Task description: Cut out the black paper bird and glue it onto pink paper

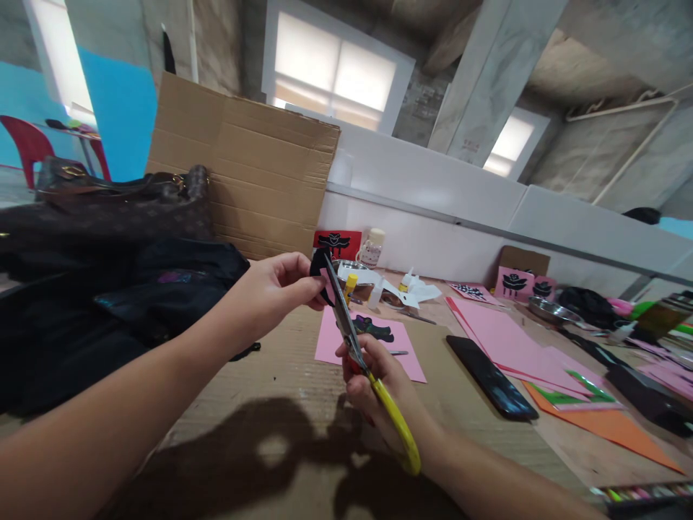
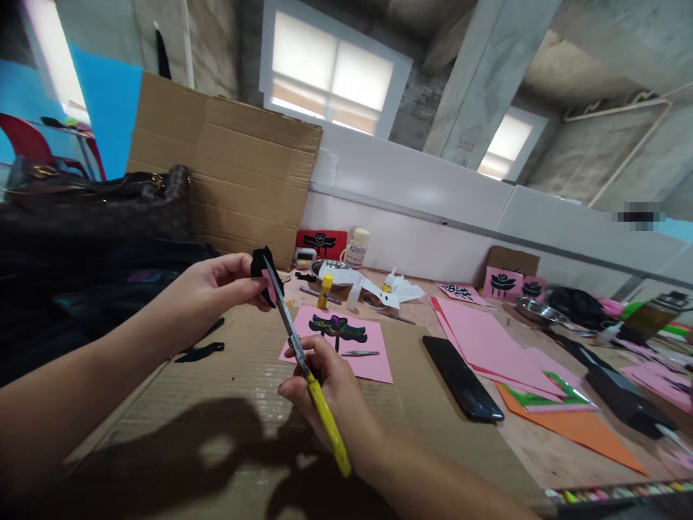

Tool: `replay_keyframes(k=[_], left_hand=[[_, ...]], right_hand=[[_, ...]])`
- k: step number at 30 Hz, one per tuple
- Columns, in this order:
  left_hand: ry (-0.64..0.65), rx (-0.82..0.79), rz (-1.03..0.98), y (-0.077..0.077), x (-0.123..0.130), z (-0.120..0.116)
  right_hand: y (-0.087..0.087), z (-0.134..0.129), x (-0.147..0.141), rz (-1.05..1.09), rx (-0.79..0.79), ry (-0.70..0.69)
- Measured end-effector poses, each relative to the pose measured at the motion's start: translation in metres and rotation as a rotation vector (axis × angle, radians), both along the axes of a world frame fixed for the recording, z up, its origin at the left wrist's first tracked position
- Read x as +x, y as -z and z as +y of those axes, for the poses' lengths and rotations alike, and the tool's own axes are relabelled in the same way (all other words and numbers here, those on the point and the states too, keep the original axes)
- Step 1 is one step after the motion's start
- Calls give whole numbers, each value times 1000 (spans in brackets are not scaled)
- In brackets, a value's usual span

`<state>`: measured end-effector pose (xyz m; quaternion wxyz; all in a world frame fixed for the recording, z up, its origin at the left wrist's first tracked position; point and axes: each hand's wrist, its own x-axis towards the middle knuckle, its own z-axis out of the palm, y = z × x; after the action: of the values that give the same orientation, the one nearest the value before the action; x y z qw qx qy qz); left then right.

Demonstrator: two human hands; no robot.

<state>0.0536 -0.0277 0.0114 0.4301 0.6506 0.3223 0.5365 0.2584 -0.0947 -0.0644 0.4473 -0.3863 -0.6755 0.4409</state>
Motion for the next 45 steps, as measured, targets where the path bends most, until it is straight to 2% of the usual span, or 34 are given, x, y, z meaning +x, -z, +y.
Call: replay_keyframes(k=[14,45], left_hand=[[17,-35,-13,-3,-1,-1],[84,-54,-76,-2,0,0]], right_hand=[[3,2,0,-5,31,19],[5,1,0,33,-25,-2]])
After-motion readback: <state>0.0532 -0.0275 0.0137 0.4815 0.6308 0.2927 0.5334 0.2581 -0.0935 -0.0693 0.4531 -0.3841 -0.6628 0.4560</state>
